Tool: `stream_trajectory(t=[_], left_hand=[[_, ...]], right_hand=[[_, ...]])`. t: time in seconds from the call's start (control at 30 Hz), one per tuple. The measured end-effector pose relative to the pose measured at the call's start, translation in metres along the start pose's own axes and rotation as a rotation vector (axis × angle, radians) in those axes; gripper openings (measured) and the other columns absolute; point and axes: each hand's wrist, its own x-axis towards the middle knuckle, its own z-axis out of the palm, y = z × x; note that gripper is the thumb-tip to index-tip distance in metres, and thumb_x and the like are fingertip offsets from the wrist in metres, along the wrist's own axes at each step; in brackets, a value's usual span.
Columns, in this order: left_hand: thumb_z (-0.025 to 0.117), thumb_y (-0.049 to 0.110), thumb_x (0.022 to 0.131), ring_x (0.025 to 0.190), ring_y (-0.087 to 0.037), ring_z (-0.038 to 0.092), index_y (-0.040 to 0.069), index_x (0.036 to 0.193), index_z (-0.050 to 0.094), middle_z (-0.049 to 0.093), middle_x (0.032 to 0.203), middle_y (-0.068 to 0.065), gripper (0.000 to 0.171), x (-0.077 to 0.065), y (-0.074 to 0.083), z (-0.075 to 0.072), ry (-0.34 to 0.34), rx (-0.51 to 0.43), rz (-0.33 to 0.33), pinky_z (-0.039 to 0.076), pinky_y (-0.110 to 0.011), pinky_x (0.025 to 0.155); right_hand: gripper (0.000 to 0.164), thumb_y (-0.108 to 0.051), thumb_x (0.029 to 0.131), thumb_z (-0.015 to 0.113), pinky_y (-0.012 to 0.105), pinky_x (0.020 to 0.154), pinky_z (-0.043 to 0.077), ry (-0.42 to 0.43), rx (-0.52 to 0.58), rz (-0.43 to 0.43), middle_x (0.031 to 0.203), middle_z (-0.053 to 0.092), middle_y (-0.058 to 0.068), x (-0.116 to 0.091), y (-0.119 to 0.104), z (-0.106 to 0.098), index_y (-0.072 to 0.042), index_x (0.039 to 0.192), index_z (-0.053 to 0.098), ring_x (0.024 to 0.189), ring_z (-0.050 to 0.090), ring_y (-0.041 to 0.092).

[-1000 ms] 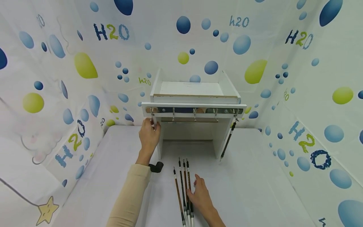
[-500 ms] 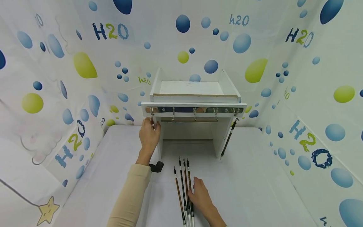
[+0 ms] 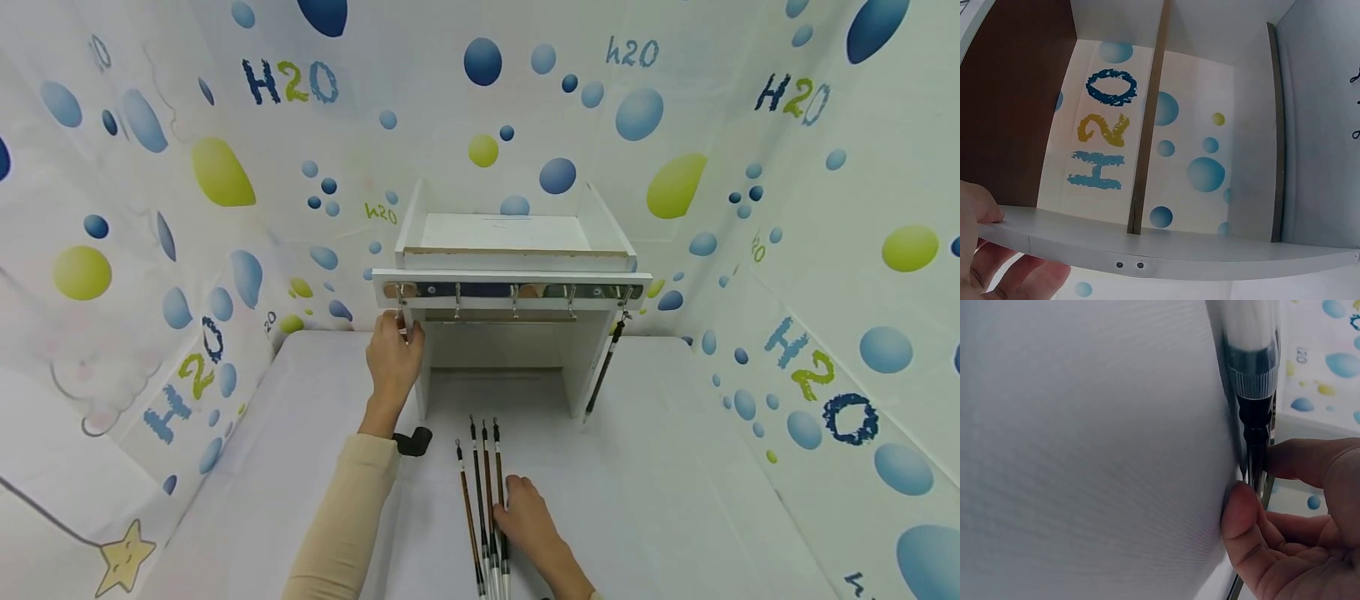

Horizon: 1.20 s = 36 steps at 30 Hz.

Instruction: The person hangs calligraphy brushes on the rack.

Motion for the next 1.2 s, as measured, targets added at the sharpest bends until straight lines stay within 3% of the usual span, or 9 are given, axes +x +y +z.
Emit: stream_trajectory(t=[0.57, 0.83, 1.07, 1.2], left_hand=[[0.063, 0.014, 0.092, 0.086, -0.041, 0.074, -0.007, 0.107, 0.06, 0.066, 0.1, -0.026, 0.026, 0.001, -0.0025, 0.002, -0.029, -0.001, -0.03, 0.056, -0.058, 0.073], [0.063, 0.015, 0.092, 0.085, -0.04, 0.074, -0.006, 0.106, 0.06, 0.066, 0.098, -0.024, 0.026, 0.0009, -0.0016, 0.0019, -0.025, 0.002, -0.028, 0.056, -0.058, 0.072], [0.062, 0.015, 0.092, 0.085, -0.04, 0.074, -0.007, 0.106, 0.06, 0.066, 0.098, -0.024, 0.025, 0.0008, -0.0015, 0.0019, -0.016, -0.003, -0.026, 0.055, -0.059, 0.072], [0.062, 0.014, 0.092, 0.083, -0.041, 0.074, -0.007, 0.106, 0.06, 0.066, 0.098, -0.025, 0.025, 0.0007, -0.0008, 0.001, -0.008, -0.009, -0.018, 0.055, -0.06, 0.071]], right_hand=[[0.032, -0.007, 0.082, 0.071, 0.045, 0.069, 0.056, -0.005, -0.024, -0.033, 0.092, 0.068, 0.022, 0.0011, -0.0011, 0.001, 0.013, 0.107, 0.063, 0.081, 0.068, 0.032], [0.033, -0.005, 0.081, 0.068, 0.043, 0.067, 0.057, 0.011, -0.009, -0.028, 0.093, 0.068, 0.024, -0.0005, -0.0022, -0.0016, 0.014, 0.107, 0.064, 0.081, 0.069, 0.033], [0.032, -0.005, 0.081, 0.067, 0.035, 0.06, 0.053, 0.025, 0.0, -0.018, 0.091, 0.068, 0.021, 0.0, -0.0004, -0.0049, 0.013, 0.107, 0.064, 0.072, 0.062, 0.02], [0.031, -0.005, 0.082, 0.066, 0.034, 0.06, 0.053, 0.032, -0.008, -0.014, 0.091, 0.068, 0.021, 0.0011, 0.0001, -0.0079, 0.013, 0.107, 0.065, 0.073, 0.063, 0.021]])
